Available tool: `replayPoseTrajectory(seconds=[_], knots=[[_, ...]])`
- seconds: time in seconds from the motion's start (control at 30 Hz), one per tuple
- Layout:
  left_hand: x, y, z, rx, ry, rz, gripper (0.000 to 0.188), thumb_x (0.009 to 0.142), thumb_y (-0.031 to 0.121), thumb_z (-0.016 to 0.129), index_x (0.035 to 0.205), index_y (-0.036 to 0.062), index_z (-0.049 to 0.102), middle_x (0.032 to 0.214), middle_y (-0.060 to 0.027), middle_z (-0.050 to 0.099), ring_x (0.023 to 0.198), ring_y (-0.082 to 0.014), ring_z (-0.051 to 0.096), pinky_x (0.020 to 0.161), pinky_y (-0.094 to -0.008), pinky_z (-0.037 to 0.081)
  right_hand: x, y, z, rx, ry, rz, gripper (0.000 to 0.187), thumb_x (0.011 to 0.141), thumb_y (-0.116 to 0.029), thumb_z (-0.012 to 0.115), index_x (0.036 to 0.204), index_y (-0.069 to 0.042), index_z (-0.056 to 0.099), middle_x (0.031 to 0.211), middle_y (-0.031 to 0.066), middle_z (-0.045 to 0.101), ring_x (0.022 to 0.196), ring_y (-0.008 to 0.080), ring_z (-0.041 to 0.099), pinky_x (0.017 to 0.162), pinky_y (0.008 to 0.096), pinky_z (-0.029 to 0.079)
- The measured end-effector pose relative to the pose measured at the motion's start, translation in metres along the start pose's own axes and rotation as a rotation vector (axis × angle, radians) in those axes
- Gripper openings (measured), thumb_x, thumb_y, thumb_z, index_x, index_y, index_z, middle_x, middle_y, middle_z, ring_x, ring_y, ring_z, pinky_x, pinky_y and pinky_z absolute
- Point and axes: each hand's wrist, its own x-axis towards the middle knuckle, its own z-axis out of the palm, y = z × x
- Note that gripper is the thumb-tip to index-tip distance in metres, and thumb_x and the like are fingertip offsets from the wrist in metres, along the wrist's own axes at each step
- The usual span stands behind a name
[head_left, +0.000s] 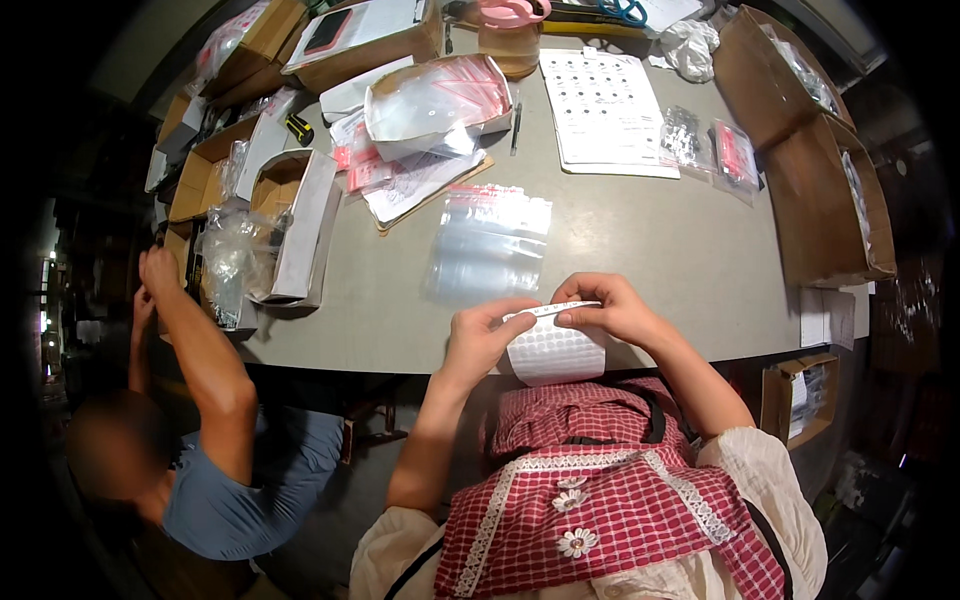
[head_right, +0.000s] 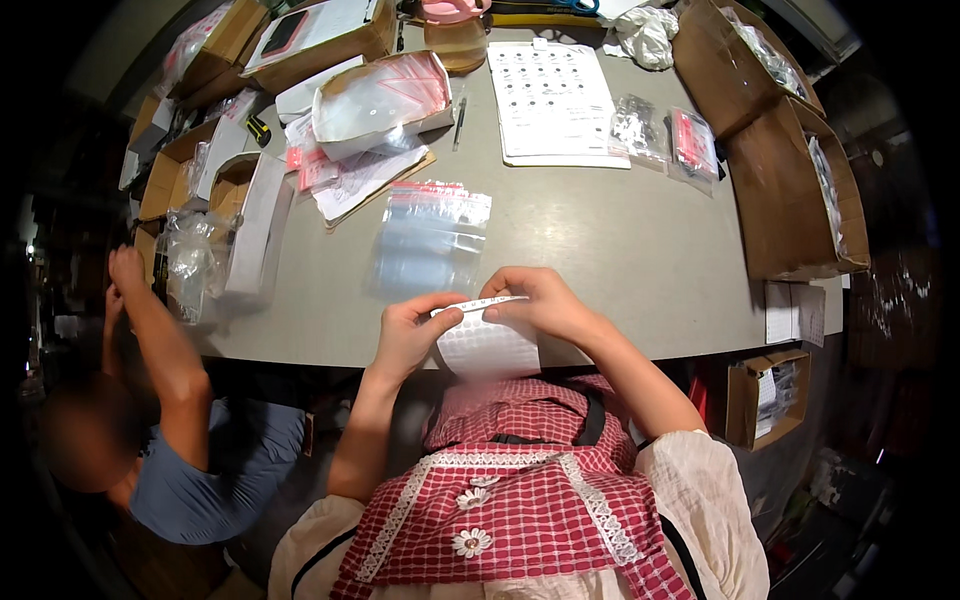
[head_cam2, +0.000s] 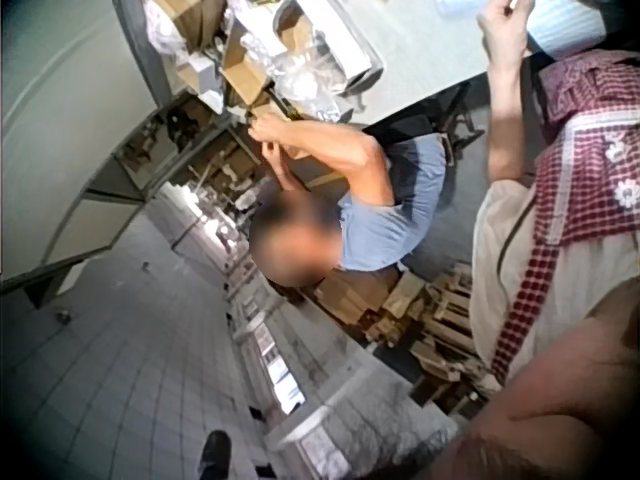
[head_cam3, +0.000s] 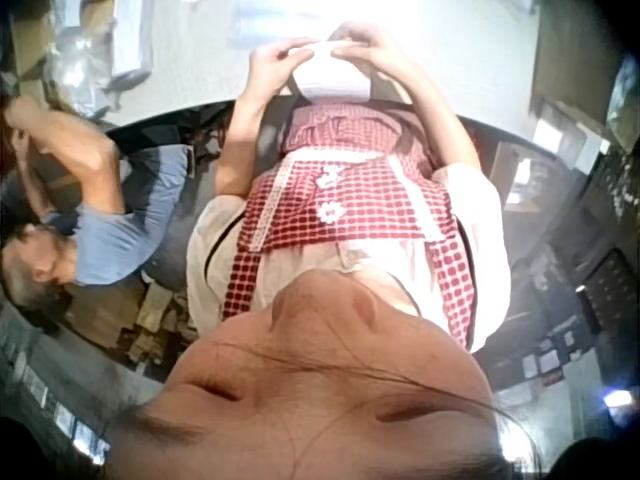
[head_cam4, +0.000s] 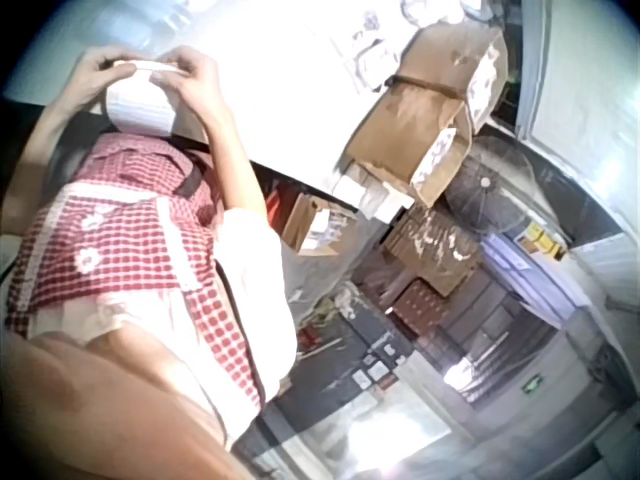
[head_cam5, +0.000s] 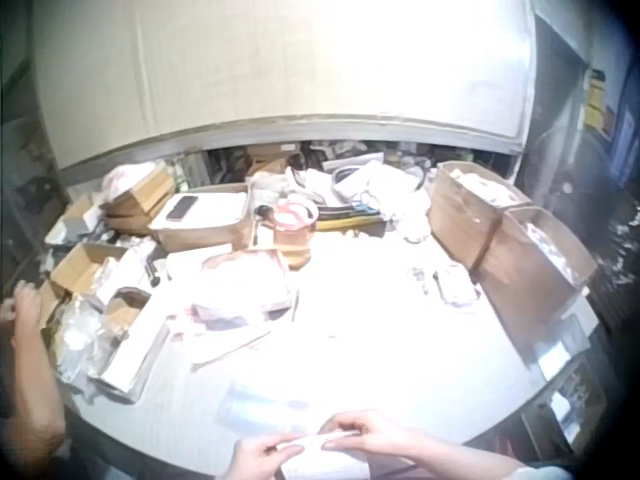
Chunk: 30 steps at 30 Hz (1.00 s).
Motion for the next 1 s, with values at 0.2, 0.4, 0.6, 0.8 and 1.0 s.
replayPoseTrajectory(seconds=[0.2,0.4,0.6,0.8,1.0], knots=[[-0.005,-0.002,-0.002,0.051,-0.014,0.069,0.018,0.092,0.007,0.071,0.106,-0.0021,0.076,0.094,-0.0039,0.075,0.086,-0.0087,0.065,0.077,-0.024,0.052,0.002,-0.003,0.002,0.194,-0.112,0.048,0.019,0.09,-0.011,0.074,0.103,0.0,0.066,0.095,0.0031,0.07,0.091,0.0099,0.063,0.081,0.0266,0.05],[-0.004,-0.008,-0.008,-0.173,-0.015,-0.031,0.015,0.094,0.005,0.068,0.104,-0.0035,0.074,0.093,-0.0051,0.074,0.084,-0.0088,0.066,0.075,-0.0234,0.052,-0.001,-0.007,0.008,0.081,-0.022,0.081,0.018,0.089,-0.013,0.075,0.098,0.0,0.066,0.09,0.0022,0.069,0.086,0.0097,0.062,0.076,0.0254,0.049],[-0.002,-0.02,-0.003,-0.385,0.096,-0.076,0.012,0.094,0.007,0.068,0.101,-0.0028,0.071,0.089,-0.003,0.072,0.078,-0.0071,0.064,0.071,-0.0217,0.05,0.002,0.011,0.016,-0.015,0.147,0.014,0.02,0.087,-0.017,0.076,0.097,-0.003,0.067,0.085,0.0055,0.069,0.081,0.0137,0.064,0.074,0.0293,0.05],[-0.004,-0.03,0.013,0.142,0.323,0.067,0.016,0.092,0.014,0.073,0.098,-0.0009,0.073,0.076,-0.0027,0.071,0.068,-0.0048,0.06,0.061,-0.0215,0.047,0.017,0.002,0.029,-0.692,0.18,-0.373,0.017,0.086,-0.013,0.07,0.095,-0.002,0.061,0.089,0.0153,0.064,0.085,0.0356,0.064,0.076,0.0434,0.052],[-0.004,-0.033,0.006,0.28,0.379,0.049,0.018,0.092,0.018,0.074,0.093,-0.0002,0.072,0.066,-0.0004,0.064,0.062,-0.0016,0.052,0.053,-0.0226,0.039,0.024,0.002,0.04,-1.0,0.215,-0.571,0.014,0.084,-0.012,0.067,0.093,-0.004,0.06,0.088,0.0127,0.061,0.086,0.0332,0.062,0.079,0.0417,0.05]])
